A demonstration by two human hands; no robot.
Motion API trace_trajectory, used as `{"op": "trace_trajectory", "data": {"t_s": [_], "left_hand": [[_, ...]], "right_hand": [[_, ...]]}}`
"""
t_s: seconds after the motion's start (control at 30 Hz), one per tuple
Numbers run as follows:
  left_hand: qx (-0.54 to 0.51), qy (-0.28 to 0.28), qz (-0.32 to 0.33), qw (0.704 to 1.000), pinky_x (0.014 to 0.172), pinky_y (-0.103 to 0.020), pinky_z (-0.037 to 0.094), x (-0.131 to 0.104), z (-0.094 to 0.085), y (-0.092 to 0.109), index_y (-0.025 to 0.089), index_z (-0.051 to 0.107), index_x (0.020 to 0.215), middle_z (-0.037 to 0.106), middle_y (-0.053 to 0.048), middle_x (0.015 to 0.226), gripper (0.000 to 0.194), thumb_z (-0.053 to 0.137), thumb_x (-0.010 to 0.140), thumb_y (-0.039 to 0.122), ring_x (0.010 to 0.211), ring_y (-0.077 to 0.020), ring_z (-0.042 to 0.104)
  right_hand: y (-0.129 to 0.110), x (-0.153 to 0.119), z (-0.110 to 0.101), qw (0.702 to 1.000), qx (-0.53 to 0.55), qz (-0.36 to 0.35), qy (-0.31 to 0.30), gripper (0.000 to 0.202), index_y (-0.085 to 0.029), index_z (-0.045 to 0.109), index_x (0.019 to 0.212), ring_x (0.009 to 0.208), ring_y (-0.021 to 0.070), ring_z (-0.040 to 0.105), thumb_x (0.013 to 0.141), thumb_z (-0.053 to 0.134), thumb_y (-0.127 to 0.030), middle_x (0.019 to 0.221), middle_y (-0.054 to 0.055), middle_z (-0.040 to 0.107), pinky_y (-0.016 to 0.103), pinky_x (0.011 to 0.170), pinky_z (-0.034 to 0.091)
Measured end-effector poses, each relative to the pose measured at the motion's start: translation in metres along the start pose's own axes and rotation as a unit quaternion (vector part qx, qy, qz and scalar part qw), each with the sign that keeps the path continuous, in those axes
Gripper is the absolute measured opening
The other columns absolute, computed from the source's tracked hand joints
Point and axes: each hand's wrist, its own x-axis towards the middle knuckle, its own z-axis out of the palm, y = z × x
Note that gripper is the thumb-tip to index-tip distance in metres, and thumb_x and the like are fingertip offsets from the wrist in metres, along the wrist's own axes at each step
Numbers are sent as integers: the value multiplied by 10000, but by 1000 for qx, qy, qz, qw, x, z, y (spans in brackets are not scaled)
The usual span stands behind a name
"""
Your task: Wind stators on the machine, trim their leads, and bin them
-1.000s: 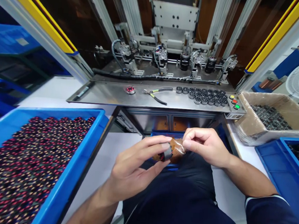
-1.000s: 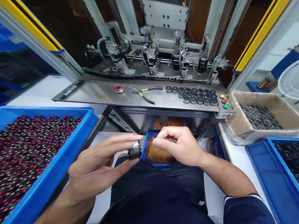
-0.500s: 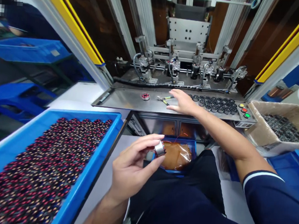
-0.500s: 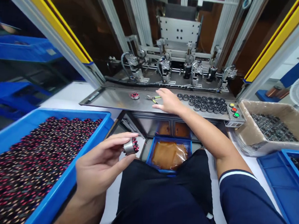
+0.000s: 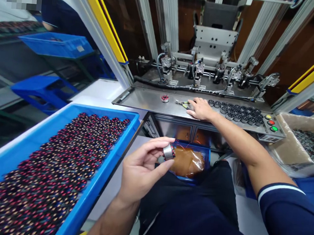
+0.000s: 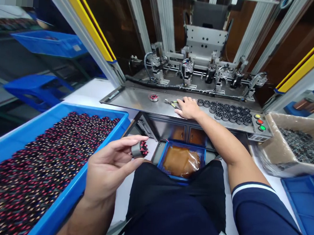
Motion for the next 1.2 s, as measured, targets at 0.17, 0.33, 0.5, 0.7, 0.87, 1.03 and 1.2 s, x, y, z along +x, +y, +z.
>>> {"op": "trace_trajectory", "data": {"t_s": [0.17,0.33,0.5,0.7,0.87,1.03,1.2], "left_hand": [[-17,2,3,1000,947,-250,609,0,1,-1,227,754,1108,776,-73,1178,438,787,744,-13,1105,-193,744],[-23,13,23,999,968,-243,600,0,2,0,231,755,1119,778,-60,1176,438,775,759,-18,1119,-184,738],[-32,26,12,999,958,-219,596,2,7,-5,222,748,1143,778,-61,1185,434,771,775,-7,1072,-159,749],[-58,-4,-17,998,929,-224,610,6,23,-8,225,747,1142,780,-62,1186,420,779,782,10,1019,-153,762],[-54,-18,-25,998,930,-230,612,3,29,-3,220,747,1144,779,-66,1184,412,782,784,21,1021,-157,762],[-42,-12,-22,999,949,-254,614,-1,27,0,223,749,1134,775,-65,1189,412,781,779,17,1053,-176,756],[-37,-11,-30,999,949,-253,616,-1,29,2,220,752,1118,779,-62,1171,401,780,776,12,1061,-181,756]], "right_hand": [[-2,-1,-5,996,89,5,32,385,-51,622,1230,1177,349,560,964,580,-325,1236,245,606,527,1076,401],[-20,-63,-11,967,245,8,74,520,-117,405,1402,836,190,669,1082,93,-382,1130,153,630,340,737,583],[-67,-185,19,778,622,-66,52,564,-228,305,1480,939,203,682,1042,330,-583,1220,139,589,369,778,605],[-109,-249,35,834,532,-88,115,651,-240,443,1441,829,168,643,878,757,-330,1028,73,634,312,776,581],[-114,-236,19,861,450,-158,176,699,-219,417,1512,910,203,657,881,713,-273,1098,112,643,331,820,589],[-117,-228,14,854,451,-181,185,696,-215,414,1526,975,218,671,890,694,-264,1180,138,651,319,824,597],[-117,-227,13,861,434,-188,186,679,-189,436,1510,941,225,684,895,699,-300,1122,137,686,349,839,598]]}}
